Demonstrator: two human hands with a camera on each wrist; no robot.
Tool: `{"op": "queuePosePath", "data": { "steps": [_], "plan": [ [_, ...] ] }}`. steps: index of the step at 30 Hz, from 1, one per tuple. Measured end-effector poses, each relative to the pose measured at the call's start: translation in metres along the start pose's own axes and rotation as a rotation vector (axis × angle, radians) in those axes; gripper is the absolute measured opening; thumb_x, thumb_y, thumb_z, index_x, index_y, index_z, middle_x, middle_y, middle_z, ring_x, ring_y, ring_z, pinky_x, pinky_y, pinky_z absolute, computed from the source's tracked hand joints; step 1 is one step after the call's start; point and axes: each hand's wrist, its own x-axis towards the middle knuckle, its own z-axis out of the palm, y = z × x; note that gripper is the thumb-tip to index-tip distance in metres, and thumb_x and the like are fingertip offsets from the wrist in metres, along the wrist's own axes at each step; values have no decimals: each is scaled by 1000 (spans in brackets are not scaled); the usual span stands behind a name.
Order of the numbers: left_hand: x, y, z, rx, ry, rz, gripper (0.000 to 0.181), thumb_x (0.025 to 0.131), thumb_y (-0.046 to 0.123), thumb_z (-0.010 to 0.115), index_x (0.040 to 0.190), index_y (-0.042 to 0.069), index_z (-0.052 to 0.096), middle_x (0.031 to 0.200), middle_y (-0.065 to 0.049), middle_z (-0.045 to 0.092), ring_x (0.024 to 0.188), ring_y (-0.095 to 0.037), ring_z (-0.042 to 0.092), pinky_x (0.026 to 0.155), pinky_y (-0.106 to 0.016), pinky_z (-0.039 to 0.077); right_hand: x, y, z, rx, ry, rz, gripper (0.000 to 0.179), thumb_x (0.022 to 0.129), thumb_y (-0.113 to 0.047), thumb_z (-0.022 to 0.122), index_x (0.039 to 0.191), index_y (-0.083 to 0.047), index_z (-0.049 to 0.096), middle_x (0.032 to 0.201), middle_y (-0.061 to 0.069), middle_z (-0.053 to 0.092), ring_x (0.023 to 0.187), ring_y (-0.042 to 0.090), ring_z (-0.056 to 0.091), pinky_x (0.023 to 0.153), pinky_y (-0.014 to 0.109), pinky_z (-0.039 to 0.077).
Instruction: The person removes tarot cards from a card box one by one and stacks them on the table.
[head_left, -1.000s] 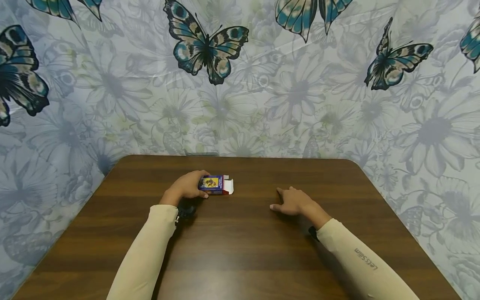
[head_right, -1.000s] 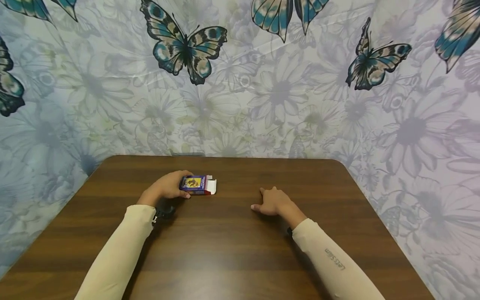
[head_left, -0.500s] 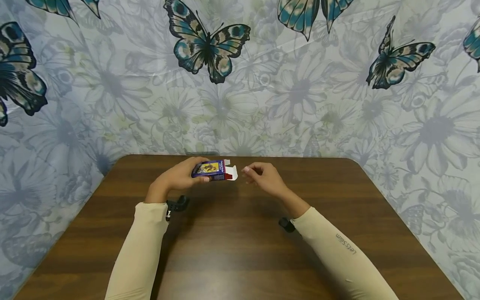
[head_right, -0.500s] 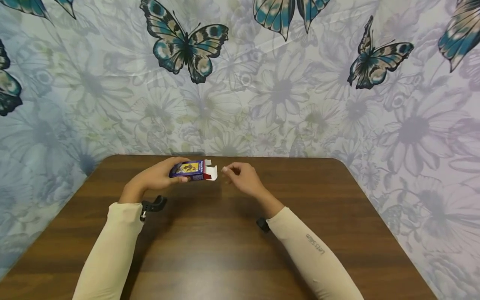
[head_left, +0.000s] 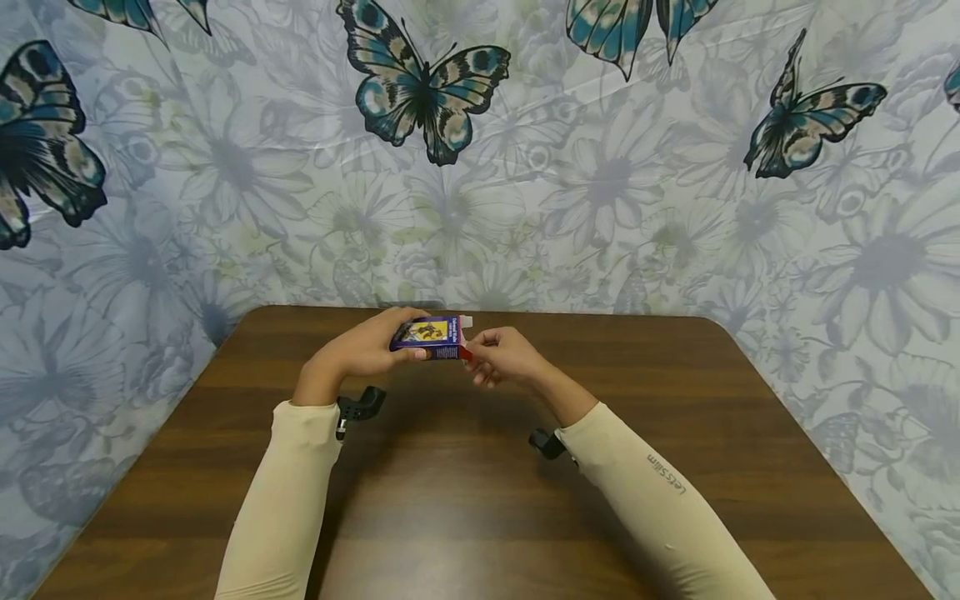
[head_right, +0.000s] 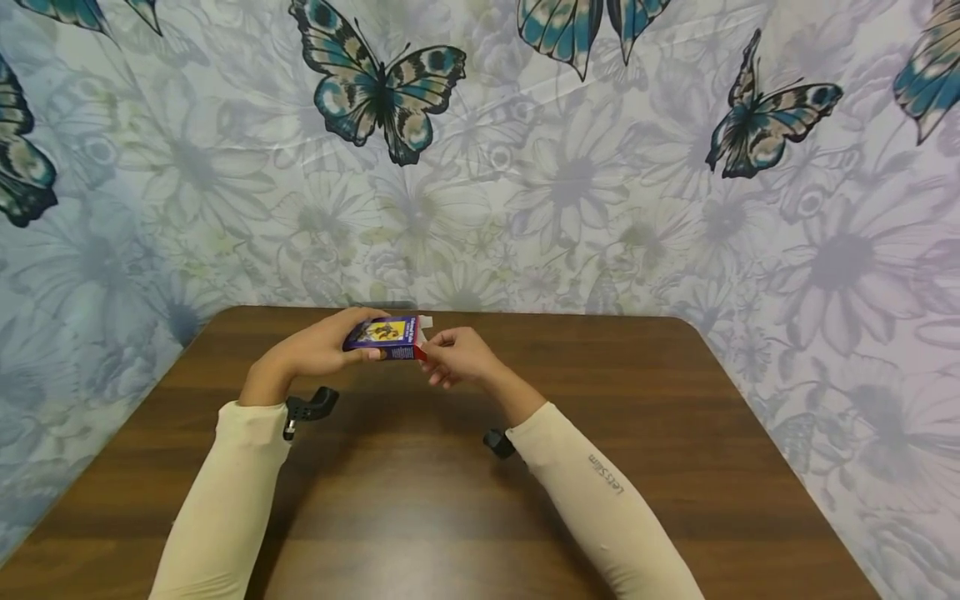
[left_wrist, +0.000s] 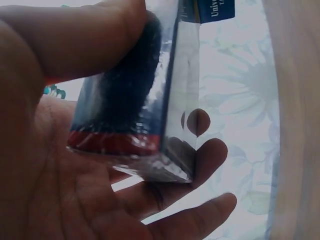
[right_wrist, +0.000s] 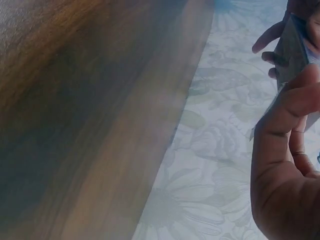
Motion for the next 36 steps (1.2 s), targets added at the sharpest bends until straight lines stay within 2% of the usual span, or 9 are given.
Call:
{"op": "queuePosePath", "data": {
  "steps": [5,11,18,21,26,30,36],
  "plan": [
    [0,-1,3,-9,7,9,63,94,40,66,146,15,41,132,-13,53,116,-28,53,103,-52,40,1,3,2,11,-26,36,30,102,-22,53,109,6,62,80,6,68,56,13,62,50,22,48],
    [-1,-4,5,-7,21,7,61,93,38,67,144,14,44,129,-13,54,115,-28,53,103,-52,41,0,4,3,-22,-38,34,30,103,-24,53,106,4,65,86,11,69,58,14,62,51,24,49],
    [-1,-12,4,-10,33,12,63,93,38,67,145,13,42,132,-13,53,117,-29,52,104,-52,40,-3,7,-9,-10,49,19,25,98,-25,60,96,-1,68,80,8,66,56,13,60,49,25,48],
    [-2,-14,3,-8,38,17,62,93,38,67,144,12,43,132,-13,53,117,-29,53,104,-52,40,-4,8,-12,0,63,21,25,98,-26,61,95,-2,67,83,12,66,55,12,59,48,24,47],
    [-3,-14,2,-18,37,25,61,93,35,68,143,11,43,130,-14,53,116,-28,53,103,-51,41,-6,11,-15,30,61,12,24,98,-24,60,96,0,65,84,12,65,56,10,58,47,22,46],
    [-3,-14,3,-20,34,30,61,93,34,68,142,10,44,129,-14,54,115,-28,53,103,-51,41,-8,17,-27,51,108,12,23,98,-23,61,97,0,65,84,10,65,57,10,58,47,22,45],
    [-2,-15,1,-15,36,31,60,93,35,68,141,10,45,129,-13,54,115,-28,53,103,-50,41,-10,23,-47,83,195,3,28,98,-22,60,108,4,64,89,7,69,59,8,59,47,20,44]
  ]
}}
